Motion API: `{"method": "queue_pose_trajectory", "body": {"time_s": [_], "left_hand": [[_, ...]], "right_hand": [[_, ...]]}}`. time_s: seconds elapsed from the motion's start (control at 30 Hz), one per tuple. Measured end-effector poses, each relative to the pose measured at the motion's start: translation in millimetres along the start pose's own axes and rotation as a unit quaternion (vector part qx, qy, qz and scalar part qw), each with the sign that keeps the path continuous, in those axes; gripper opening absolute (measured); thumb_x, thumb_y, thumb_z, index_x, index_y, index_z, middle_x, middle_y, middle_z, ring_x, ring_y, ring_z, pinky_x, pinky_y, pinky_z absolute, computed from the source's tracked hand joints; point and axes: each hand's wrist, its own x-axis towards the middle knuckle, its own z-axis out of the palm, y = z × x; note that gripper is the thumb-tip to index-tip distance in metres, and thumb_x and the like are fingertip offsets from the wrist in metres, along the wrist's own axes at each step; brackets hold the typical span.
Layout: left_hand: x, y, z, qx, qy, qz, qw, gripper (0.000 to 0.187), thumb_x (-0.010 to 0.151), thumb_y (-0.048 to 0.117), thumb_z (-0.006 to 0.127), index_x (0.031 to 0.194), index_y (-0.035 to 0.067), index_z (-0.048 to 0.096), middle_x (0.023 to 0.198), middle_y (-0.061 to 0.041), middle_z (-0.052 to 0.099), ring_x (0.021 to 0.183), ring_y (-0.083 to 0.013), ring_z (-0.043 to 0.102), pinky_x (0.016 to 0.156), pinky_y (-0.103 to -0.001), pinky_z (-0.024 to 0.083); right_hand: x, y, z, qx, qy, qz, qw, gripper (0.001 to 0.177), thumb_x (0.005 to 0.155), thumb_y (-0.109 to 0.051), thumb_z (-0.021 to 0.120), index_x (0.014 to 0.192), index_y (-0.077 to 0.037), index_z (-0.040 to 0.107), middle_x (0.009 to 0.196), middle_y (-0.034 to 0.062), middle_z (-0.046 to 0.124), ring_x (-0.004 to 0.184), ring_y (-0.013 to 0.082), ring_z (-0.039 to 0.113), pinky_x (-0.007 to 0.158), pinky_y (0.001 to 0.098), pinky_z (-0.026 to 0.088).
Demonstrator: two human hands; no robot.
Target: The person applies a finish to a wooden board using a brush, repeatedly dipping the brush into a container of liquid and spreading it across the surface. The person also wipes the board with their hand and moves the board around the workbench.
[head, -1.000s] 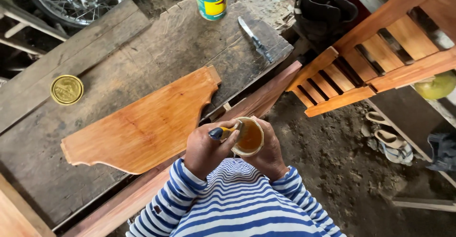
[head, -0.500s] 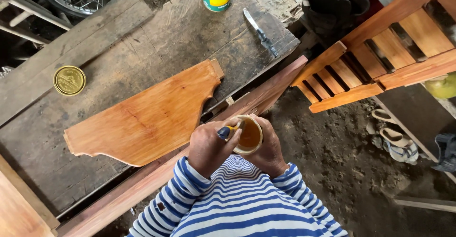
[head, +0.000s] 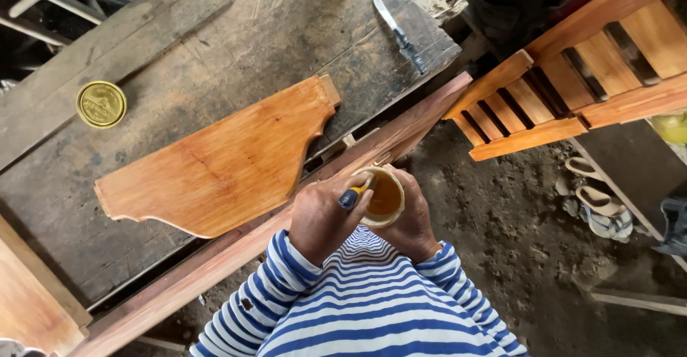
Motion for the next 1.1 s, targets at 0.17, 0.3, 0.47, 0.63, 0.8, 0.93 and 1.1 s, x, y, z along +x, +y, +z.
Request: {"method": "queue_pose_trajectory", "body": {"time_s": [0.17,0.3,0.47,0.63,0.8,0.93,1.1], "left_hand": [[2,13,-16,-0.032,0.005,0.007,0.999,0.019,0.091,0.024,0.072,0.104,0.011,0.072,0.097,-0.011,0.079,0.092,-0.0312,0.076,0.073,-0.039,0.058],[11,40,-44,-0.051,0.014,0.049,0.997,0.021,0.091,0.02,0.073,0.106,0.006,0.073,0.096,-0.015,0.079,0.09,-0.0322,0.077,0.072,-0.039,0.06],[9,44,-64,-0.066,-0.018,0.071,0.995,0.024,0.097,0.021,0.066,0.116,0.007,0.07,0.104,-0.013,0.078,0.094,-0.0315,0.077,0.075,-0.04,0.058],[10,48,-83,-0.078,-0.024,0.1,0.992,0.031,0.102,0.021,0.063,0.131,0.009,0.062,0.112,-0.012,0.078,0.095,-0.0313,0.078,0.074,-0.04,0.054],[7,52,-98,-0.052,-0.003,0.101,0.993,0.035,0.1,0.018,0.071,0.133,0.012,0.06,0.121,-0.006,0.077,0.111,-0.0253,0.078,0.089,-0.037,0.058],[2,51,-108,-0.036,-0.005,0.093,0.995,0.03,0.106,0.019,0.056,0.135,0.011,0.059,0.125,-0.009,0.075,0.114,-0.0287,0.076,0.088,-0.04,0.055],[-10,49,-114,0.011,0.043,0.092,0.995,0.039,0.103,0.015,0.072,0.138,0.013,0.055,0.126,-0.01,0.076,0.108,-0.0324,0.078,0.074,-0.041,0.054]], "right_hand": [[2,3,-5,-0.006,-0.009,-0.013,1.0,0.091,0.049,-0.013,0.096,0.13,-0.001,0.057,0.128,0.0185,0.064,0.119,0.0353,0.065,0.104,0.0409,0.049],[9,2,-14,0.0,-0.027,-0.038,0.999,0.092,0.048,-0.011,0.094,0.131,0.001,0.054,0.131,0.0214,0.062,0.123,0.0393,0.063,0.107,0.0453,0.048],[18,-6,-20,0.006,-0.039,-0.067,0.997,0.09,0.063,-0.02,0.092,0.138,-0.002,0.046,0.138,0.0196,0.057,0.131,0.0352,0.059,0.114,0.0445,0.047],[35,-21,-23,-0.003,-0.057,-0.097,0.994,0.084,0.078,-0.036,0.087,0.142,-0.004,0.044,0.143,0.0199,0.054,0.136,0.0353,0.057,0.12,0.0461,0.047],[56,-41,-18,0.076,-0.08,-0.094,0.989,0.086,0.078,-0.04,0.085,0.143,-0.003,0.042,0.141,0.0175,0.055,0.137,0.0328,0.055,0.125,0.0464,0.043],[61,-39,-12,0.055,-0.099,-0.115,0.987,0.087,0.078,-0.043,0.083,0.143,-0.002,0.042,0.144,0.0194,0.052,0.137,0.0338,0.056,0.121,0.0462,0.047],[73,-46,-2,0.048,-0.137,-0.138,0.98,0.086,0.079,-0.042,0.084,0.142,-0.002,0.042,0.144,0.0201,0.052,0.137,0.0347,0.057,0.121,0.0476,0.048]]}}
